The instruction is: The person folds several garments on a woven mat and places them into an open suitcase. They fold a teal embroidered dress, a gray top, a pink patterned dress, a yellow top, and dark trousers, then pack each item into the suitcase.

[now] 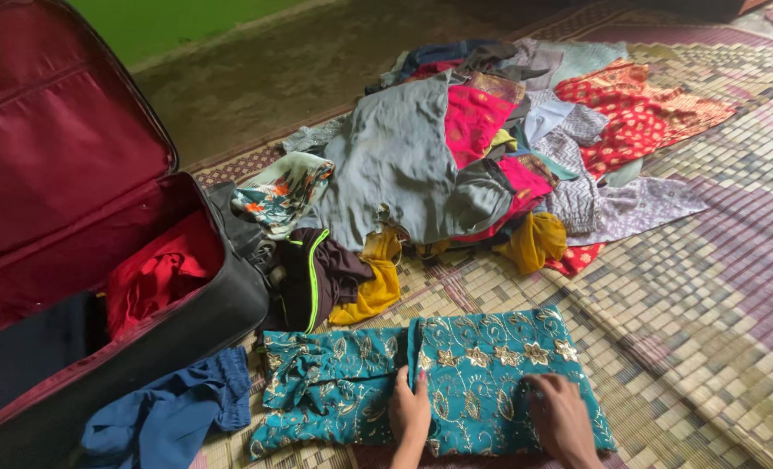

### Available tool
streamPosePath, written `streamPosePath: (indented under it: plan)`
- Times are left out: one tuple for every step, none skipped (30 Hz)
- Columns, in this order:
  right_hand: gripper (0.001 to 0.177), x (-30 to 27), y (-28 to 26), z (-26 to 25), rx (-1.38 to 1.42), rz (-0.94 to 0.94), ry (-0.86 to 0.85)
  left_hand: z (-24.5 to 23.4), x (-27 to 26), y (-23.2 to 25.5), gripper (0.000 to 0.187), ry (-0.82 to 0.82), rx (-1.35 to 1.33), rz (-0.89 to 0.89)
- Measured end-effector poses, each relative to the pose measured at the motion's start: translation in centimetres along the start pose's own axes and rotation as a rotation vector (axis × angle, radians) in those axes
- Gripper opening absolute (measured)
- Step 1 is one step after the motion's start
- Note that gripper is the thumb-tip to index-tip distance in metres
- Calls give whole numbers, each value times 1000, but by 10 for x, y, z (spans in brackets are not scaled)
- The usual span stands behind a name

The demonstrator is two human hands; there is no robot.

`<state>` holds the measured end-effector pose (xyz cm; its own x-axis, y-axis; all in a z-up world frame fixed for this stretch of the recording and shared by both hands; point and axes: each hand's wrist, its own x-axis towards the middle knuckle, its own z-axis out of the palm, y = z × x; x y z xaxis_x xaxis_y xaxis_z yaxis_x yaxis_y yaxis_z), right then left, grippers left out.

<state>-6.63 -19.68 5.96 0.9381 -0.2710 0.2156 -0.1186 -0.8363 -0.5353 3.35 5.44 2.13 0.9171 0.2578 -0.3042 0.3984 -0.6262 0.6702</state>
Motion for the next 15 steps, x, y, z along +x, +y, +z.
streamPosePath:
  plan:
    - [34, 2, -1, -4, -57, 79, -14, -5, 1, -2, 47, -30, -5, 3]
    - [33, 4, -1, -8, -114, 158, -28, -9, 2, -4, 45, -59, -10, 6]
    - [37, 9, 1, -12, -171, 258, -76, -11, 3, -2, 45, -36, -18, 37]
    - [40, 11, 4, -15, -227, 357, -122, -13, 0, -3, 46, -13, -25, 69]
    - [44, 11, 7, -15, -281, 458, -169, -16, -4, -5, 48, 9, -28, 100]
    - [58, 10, 11, -13, -285, 472, -96, -17, -10, -7, 50, 48, -11, 144]
    - [73, 13, 18, -12, -290, 486, -15, -17, -17, -6, 52, 87, 1, 194]
    - [89, 15, 27, -12, -295, 500, 66, -17, -23, -4, 55, 127, 12, 243]
    - [90, 15, 37, -10, -207, 569, 0, -17, -30, -3, 56, 107, 78, 295]
    - [91, 15, 47, -6, -118, 635, -67, -17, -38, -3, 56, 88, 143, 346]
    - [92, 16, 56, -3, -30, 696, -137, -18, -44, -4, 57, 71, 207, 394]
    - [88, 17, 63, 1, 28, 713, -171, -20, -49, -5, 54, 48, 312, 446]
    - [83, 18, 70, 4, 84, 729, -206, -21, -55, -7, 52, 22, 417, 494]
    - [79, 17, 75, 4, 140, 744, -242, -22, -59, -9, 49, -5, 522, 541]
    - [70, 19, 79, 2, 422, 781, -223, -24, -61, -10, 50, -12, 519, 549]
